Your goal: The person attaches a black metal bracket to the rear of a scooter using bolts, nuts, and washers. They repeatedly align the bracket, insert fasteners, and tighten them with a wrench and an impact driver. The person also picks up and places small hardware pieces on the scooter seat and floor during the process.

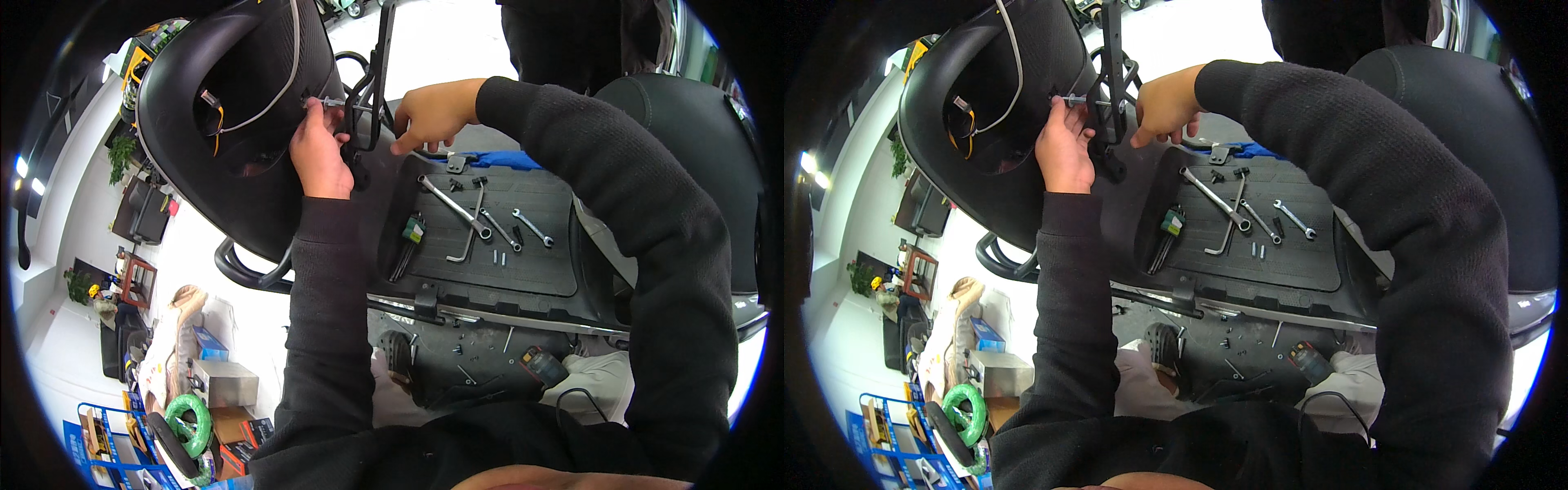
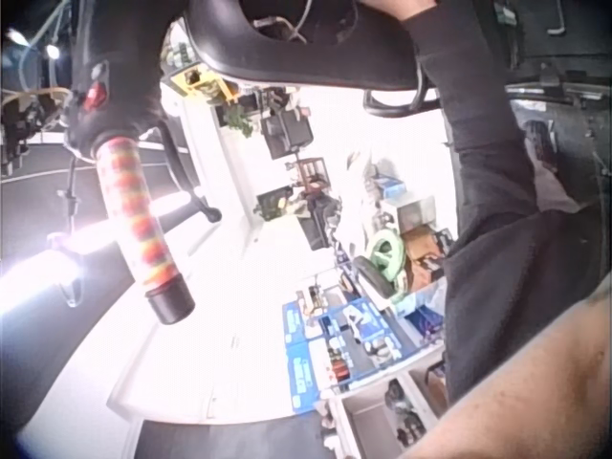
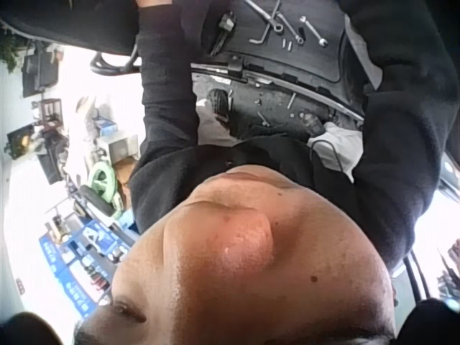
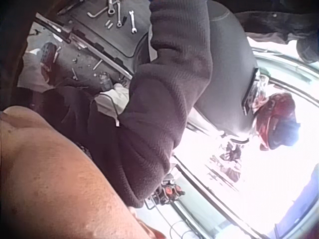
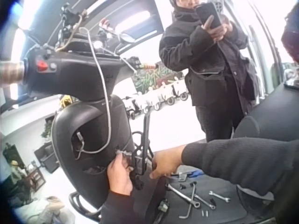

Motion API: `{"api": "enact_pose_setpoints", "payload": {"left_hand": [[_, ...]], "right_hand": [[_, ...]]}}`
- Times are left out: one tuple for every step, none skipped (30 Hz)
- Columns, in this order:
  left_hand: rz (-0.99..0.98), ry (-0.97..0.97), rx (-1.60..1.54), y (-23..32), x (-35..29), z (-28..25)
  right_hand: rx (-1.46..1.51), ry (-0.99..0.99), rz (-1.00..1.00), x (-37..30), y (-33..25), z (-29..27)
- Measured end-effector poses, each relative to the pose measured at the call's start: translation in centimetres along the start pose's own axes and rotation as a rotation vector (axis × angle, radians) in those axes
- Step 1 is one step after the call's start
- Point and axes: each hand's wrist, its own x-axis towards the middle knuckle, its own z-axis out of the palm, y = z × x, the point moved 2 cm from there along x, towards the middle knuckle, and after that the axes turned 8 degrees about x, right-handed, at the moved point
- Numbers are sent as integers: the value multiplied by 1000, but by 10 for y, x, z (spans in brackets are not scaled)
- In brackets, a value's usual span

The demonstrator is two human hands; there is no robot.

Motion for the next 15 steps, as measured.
{"api": "enact_pose_setpoints", "payload": {"left_hand": [[-22, -12, 16, 1, 1, 0], [-37, -26, 33, 1, 1, 0], [-54, -38, 50, 1, 0, 0], [-60, -48, 46, 1, 0, 0], [-66, -57, 42, 0, 0, -1], [-72, -66, 45, 0, -1, -1], [-77, -56, 20, 0, -3, -2], [-82, -45, 3, 0, -7, -3], [-83, -32, -14, 0, -13, -5], [-62, 14, 2, -1, -23, -7], [-36, 58, 17, -2, -38, -10], [-41, 122, 39, -2, -54, -12], [17, 49, 73, -1, -72, -13], [3, 22, 125, -1, -95, -17], [20, -97, 121, 1, -119, -21]], "right_hand": [[-1, -5, -5, 0, 1, -1], [-4, -12, -4, 0, 1, -1], [-6, -21, -4, 1, 2, -1], [-12, -26, 2, 1, 2, -1], [-19, -31, 7, 2, 3, -1], [-26, -43, 12, 2, 3, 0], [-37, -46, 12, 2, 3, 1], [-49, -55, 11, 2, 3, 2], [-60, -66, 14, 2, 3, 2], [-78, -73, 12, 1, 3, 3], [-96, -79, 17, 0, 4, 2], [-109, -93, 14, 0, 4, 1], [-138, -97, 37, 2, 6, -1], [-160, -118, 51, 4, 8, -2], [-175, -154, 64, 9, 10, 0]]}}
